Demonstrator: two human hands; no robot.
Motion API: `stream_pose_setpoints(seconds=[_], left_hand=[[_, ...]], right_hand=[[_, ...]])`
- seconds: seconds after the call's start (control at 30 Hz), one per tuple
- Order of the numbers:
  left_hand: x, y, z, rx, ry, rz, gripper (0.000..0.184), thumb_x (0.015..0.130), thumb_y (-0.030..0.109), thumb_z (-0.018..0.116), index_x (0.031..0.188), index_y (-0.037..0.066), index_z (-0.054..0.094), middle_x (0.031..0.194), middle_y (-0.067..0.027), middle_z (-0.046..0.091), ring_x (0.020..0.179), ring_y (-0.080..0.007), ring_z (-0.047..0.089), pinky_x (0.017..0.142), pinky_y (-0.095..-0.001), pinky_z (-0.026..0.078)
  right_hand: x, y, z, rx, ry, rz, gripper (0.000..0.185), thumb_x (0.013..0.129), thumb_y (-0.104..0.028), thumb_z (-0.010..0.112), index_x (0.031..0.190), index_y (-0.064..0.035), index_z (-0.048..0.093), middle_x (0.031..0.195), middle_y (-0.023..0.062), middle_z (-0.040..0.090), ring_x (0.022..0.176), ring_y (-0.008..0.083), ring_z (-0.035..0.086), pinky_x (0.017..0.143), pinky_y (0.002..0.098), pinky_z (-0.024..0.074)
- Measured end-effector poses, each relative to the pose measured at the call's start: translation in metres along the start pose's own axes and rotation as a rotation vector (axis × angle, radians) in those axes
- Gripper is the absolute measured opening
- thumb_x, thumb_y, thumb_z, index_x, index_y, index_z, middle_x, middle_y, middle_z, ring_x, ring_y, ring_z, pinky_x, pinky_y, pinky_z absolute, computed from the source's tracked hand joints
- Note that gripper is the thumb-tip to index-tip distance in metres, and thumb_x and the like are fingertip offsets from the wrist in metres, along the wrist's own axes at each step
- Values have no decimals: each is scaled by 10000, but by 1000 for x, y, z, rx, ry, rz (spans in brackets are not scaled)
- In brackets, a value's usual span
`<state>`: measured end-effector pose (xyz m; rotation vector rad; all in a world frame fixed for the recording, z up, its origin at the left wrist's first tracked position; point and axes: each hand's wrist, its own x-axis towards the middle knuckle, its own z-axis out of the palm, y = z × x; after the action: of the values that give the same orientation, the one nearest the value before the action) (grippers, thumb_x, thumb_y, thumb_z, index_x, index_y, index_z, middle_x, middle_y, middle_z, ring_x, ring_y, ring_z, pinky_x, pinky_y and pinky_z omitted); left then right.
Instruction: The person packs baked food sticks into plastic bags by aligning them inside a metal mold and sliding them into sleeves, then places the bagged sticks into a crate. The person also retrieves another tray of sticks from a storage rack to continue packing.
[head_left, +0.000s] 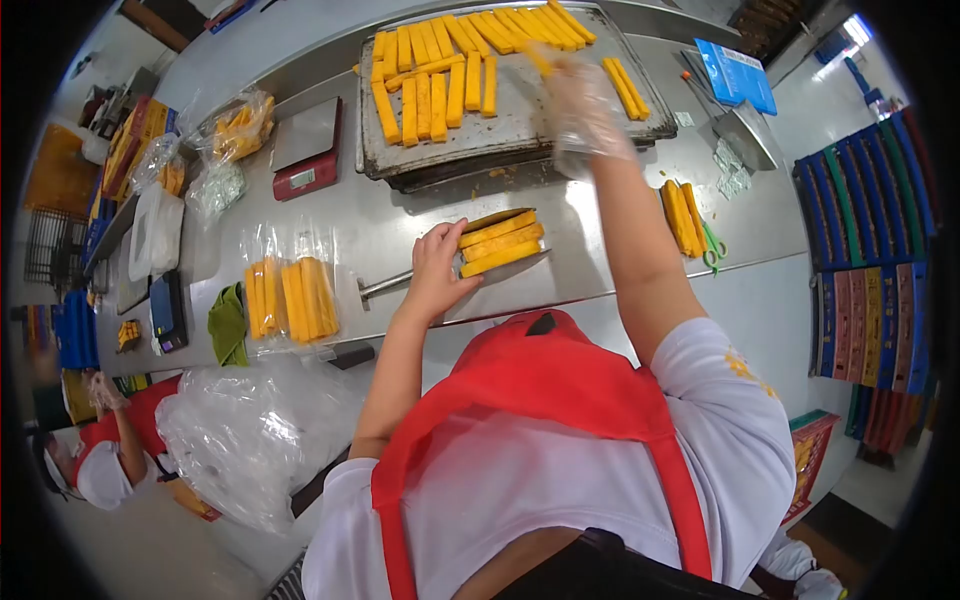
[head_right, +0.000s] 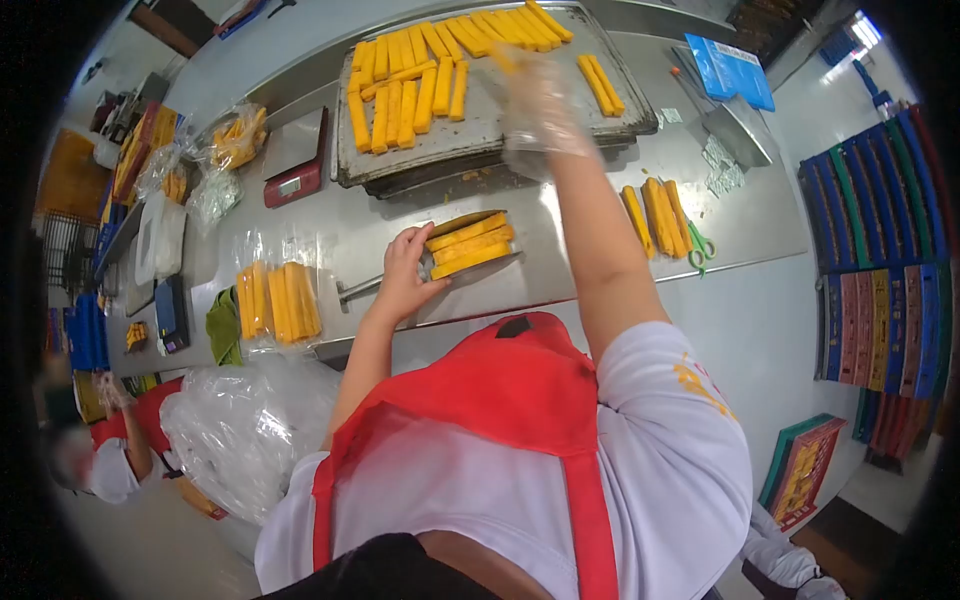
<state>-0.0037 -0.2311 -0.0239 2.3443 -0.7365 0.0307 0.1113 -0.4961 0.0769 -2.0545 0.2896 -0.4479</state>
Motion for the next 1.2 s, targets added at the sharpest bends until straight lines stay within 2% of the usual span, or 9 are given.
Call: stream_pose_setpoints(seconds=[0.1,0.17,0.3,0.37,0.57,0.67,0.77,0.93,1.2], left_hand=[[-1,-1,1,-12,-9,-4,854,540,189,777,1286,86,375,1176,-142,419,1091,-314,395,941,-387,308],[1,-2,2,9,-16,0,847,540,195,776,1281,86,380,1174,-141,426,1090,-314,399,940,-385,309],[1,-2,1,2,-26,0,850,542,200,776,1285,90,377,1172,-144,427,1097,-317,398,944,-382,309],[3,-4,0,17,-43,-27,858,541,204,777,1290,98,371,1172,-149,426,1096,-320,397,943,-384,313],[2,-2,0,1,-56,-37,865,550,189,772,1305,108,359,1204,-154,396,1120,-328,384,965,-376,313],[4,-6,0,-20,-55,-33,858,543,172,772,1299,110,370,1199,-148,400,1124,-321,383,976,-369,311],[7,-12,-6,-92,-63,8,849,516,172,792,1273,116,411,1177,-132,431,1090,-310,406,945,-371,345],[22,-13,-23,-208,-301,-16,842,533,126,766,1287,113,390,1229,-126,400,1172,-293,365,1012,-340,288],[17,2,0,-143,-136,-3,852,522,133,780,1282,109,395,1208,-138,413,1135,-314,379,986,-360,315]], right_hand=[[6,18,-44,113,56,199,330,836,-188,436,1129,-80,541,976,188,601,899,333,590,771,425,460],[25,58,-62,-869,-226,-253,327,821,-253,456,1044,-52,585,971,194,600,862,342,593,763,415,461],[1,30,-44,-556,-194,61,318,767,-281,505,932,-43,634,963,201,603,876,339,588,779,399,461],[-14,27,-27,-690,118,-196,365,719,-343,543,899,-41,641,933,210,610,882,335,586,791,389,453],[-24,40,-32,-504,74,-291,443,700,-338,593,1011,-22,596,790,183,627,783,295,599,722,376,450],[-60,45,-57,267,-596,-78,505,707,-149,598,1182,-8,504,887,45,608,760,160,531,686,295,435],[-96,55,-67,182,-1104,116,576,652,-145,640,1186,21,503,1101,89,562,925,107,513,804,224,414],[-112,54,-58,-408,-916,-213,563,639,-155,634,1192,-141,528,1178,137,529,1125,312,458,977,344,361],[-121,66,-16,74,-393,-592,508,741,-251,653,1198,-88,502,1292,212,411,1196,347,390,979,391,337]])
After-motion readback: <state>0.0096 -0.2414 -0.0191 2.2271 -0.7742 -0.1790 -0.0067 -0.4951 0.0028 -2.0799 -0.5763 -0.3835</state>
